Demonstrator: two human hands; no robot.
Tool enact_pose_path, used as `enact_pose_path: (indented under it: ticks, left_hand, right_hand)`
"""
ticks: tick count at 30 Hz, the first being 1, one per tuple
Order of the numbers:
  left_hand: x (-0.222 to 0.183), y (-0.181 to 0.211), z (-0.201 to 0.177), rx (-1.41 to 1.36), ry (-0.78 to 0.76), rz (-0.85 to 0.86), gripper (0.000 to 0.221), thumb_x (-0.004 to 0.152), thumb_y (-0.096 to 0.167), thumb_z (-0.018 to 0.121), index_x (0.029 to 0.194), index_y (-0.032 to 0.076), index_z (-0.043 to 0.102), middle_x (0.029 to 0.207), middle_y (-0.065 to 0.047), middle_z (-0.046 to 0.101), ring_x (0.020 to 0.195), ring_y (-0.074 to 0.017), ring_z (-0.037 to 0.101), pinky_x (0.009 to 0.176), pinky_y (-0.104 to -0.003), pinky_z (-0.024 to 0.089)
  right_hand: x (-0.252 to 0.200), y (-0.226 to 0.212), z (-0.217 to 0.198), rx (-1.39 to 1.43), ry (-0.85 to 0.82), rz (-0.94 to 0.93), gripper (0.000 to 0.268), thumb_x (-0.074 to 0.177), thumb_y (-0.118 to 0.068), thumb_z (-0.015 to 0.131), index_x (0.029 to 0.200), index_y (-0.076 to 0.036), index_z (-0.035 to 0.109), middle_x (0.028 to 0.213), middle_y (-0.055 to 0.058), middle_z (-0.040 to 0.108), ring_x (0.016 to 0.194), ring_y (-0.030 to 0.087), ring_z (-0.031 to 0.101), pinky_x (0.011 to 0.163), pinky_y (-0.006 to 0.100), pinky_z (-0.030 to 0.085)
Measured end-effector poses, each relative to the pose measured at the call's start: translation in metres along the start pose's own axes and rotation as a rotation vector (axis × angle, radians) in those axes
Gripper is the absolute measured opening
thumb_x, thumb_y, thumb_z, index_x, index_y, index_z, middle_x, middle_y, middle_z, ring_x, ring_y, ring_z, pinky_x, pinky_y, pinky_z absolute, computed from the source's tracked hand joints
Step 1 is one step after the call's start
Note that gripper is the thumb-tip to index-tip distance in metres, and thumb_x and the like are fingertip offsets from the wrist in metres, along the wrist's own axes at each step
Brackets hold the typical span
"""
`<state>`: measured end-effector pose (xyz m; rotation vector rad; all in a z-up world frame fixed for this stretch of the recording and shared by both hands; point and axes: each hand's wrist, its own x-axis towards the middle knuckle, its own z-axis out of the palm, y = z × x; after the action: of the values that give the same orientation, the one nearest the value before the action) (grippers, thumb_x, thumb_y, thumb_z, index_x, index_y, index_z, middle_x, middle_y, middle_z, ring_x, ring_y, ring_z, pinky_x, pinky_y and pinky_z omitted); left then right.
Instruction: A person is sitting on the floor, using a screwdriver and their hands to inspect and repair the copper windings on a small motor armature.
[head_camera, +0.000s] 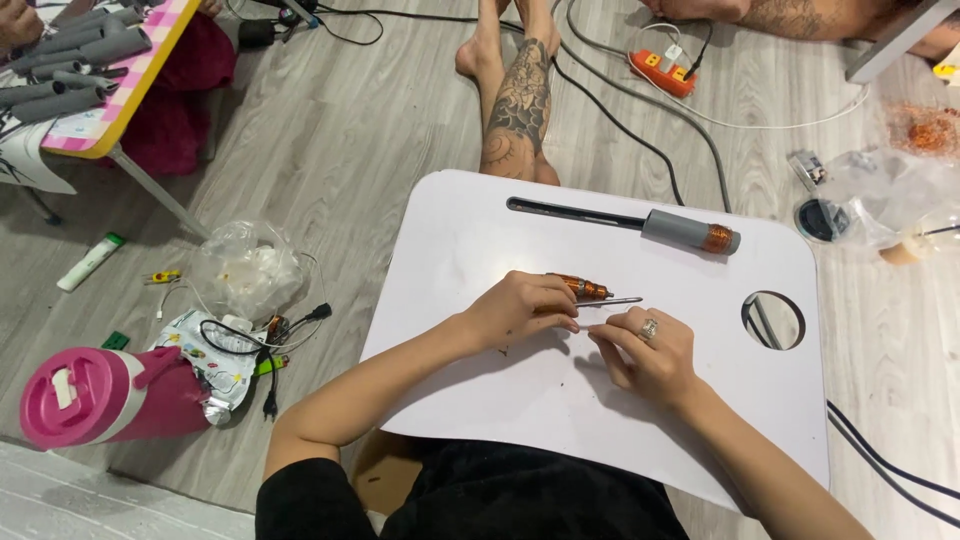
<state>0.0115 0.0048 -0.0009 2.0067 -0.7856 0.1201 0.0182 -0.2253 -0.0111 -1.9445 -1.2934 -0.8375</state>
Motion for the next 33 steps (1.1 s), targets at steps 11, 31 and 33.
enact_pose_path:
  ticks: [11,31,33]
  left_hand:
    - [0.001,0.006,-0.002,-0.092,0.004,-0.134,0.008,0.092,0.009,0.070,0.092,0.003,0.074,0.089,-0.012,0.074,0.079,-0.0227,0.073,0.062,-0.026,0.060]
    - [-0.004,0.022,0.000,-0.160,-0.211,-0.168,0.037,0.090,0.018,0.073,0.121,0.009,0.055,0.097,-0.017,0.073,0.080,-0.0347,0.074,0.067,-0.039,0.063]
    - [-0.004,0.020,0.000,-0.151,-0.227,-0.179,0.037,0.090,0.017,0.073,0.120,0.010,0.052,0.097,-0.018,0.073,0.082,-0.0359,0.074,0.069,-0.039,0.063]
  right_hand:
    - [0.007,0.000,-0.002,0.013,-0.040,-0.030,0.002,0.081,-0.009,0.072,0.081,-0.009,0.069,0.070,0.006,0.064,0.051,0.023,0.057,0.047,0.032,0.045]
    - [-0.008,0.005,0.002,-0.236,0.089,-0.061,0.011,0.075,-0.013,0.076,0.085,-0.016,0.074,0.092,0.003,0.071,0.084,0.023,0.061,0.089,0.043,0.047]
    - [0.001,-0.001,0.002,-0.197,0.073,-0.041,0.009,0.078,-0.013,0.074,0.087,-0.014,0.073,0.094,0.004,0.072,0.087,0.024,0.063,0.094,0.046,0.046]
